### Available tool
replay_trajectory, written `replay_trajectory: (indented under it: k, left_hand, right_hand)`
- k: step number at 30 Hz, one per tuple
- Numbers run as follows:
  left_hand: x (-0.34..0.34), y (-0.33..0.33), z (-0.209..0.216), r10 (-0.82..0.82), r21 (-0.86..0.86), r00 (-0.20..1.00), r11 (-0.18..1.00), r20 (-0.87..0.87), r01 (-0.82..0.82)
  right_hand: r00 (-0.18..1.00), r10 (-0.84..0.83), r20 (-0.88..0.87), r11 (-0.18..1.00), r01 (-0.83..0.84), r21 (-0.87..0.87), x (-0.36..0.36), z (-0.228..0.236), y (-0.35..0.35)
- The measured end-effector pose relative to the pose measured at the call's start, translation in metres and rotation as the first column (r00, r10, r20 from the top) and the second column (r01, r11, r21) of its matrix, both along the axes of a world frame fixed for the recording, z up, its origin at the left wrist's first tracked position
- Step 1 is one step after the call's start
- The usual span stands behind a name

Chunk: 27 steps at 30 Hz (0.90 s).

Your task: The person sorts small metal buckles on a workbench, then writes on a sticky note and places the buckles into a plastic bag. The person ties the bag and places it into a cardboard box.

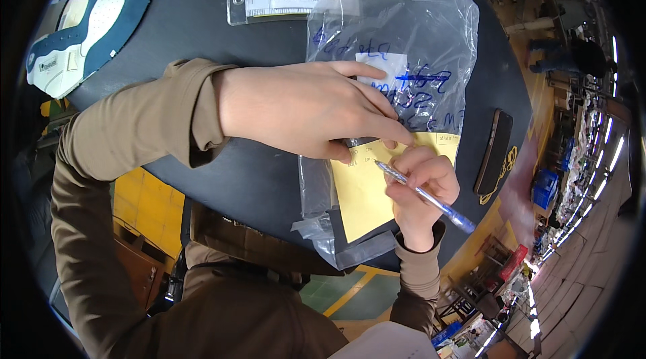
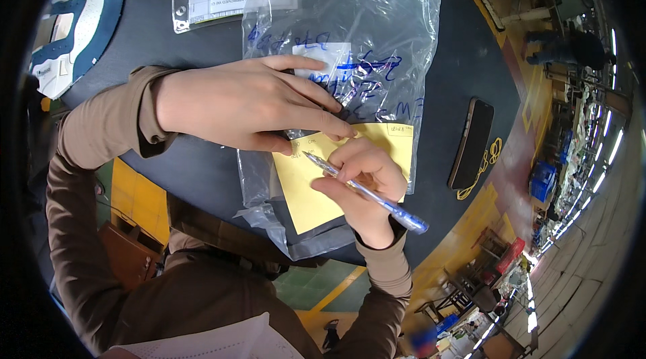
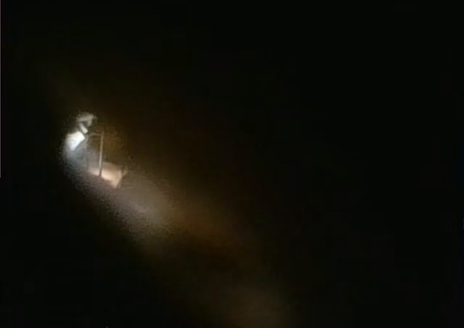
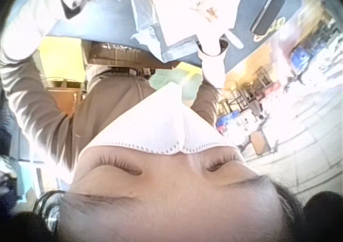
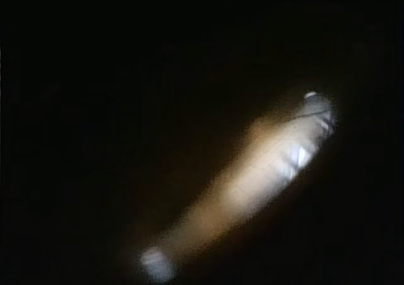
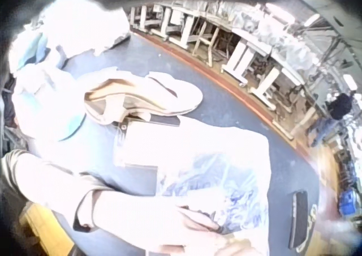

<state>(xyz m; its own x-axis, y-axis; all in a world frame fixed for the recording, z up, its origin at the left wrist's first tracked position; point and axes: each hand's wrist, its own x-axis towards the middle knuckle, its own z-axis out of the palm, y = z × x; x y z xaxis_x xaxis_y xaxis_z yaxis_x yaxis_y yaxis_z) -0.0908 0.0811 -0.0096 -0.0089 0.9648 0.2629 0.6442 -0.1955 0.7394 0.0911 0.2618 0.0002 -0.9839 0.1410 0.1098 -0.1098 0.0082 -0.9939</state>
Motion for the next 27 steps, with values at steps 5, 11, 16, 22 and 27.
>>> replay_trajectory:
  k: [5, 11, 16, 22, 27]
  left_hand:
    - [-0.001, 0.001, -0.005, 0.011, 0.039, 1.0, 0.999, -0.029, -0.01]
    - [0.0, 0.0, -0.004, 0.021, 0.029, 1.0, 0.999, -0.003, -0.021]
    - [0.0, -0.001, -0.004, 0.026, 0.051, 1.0, 0.998, -0.005, -0.025]
    - [-0.001, -0.001, -0.005, 0.027, 0.056, 1.0, 0.998, -0.002, -0.027]
    - [-0.001, -0.001, -0.005, 0.032, 0.058, 0.999, 0.998, -0.011, -0.032]
  right_hand:
    - [0.991, -0.095, 0.094, 0.934, 0.056, 0.353, 0.003, 0.009, -0.014]
    - [0.992, -0.119, 0.052, 0.804, 0.065, 0.591, 0.001, 0.008, -0.017]
    - [0.997, -0.052, 0.052, 0.754, 0.005, 0.657, -0.001, 0.012, -0.015]
    - [0.997, -0.049, 0.056, 0.739, -0.002, 0.674, -0.001, 0.01, -0.015]
    - [1.0, -0.005, 0.028, 0.751, -0.014, 0.66, -0.002, 0.009, -0.013]
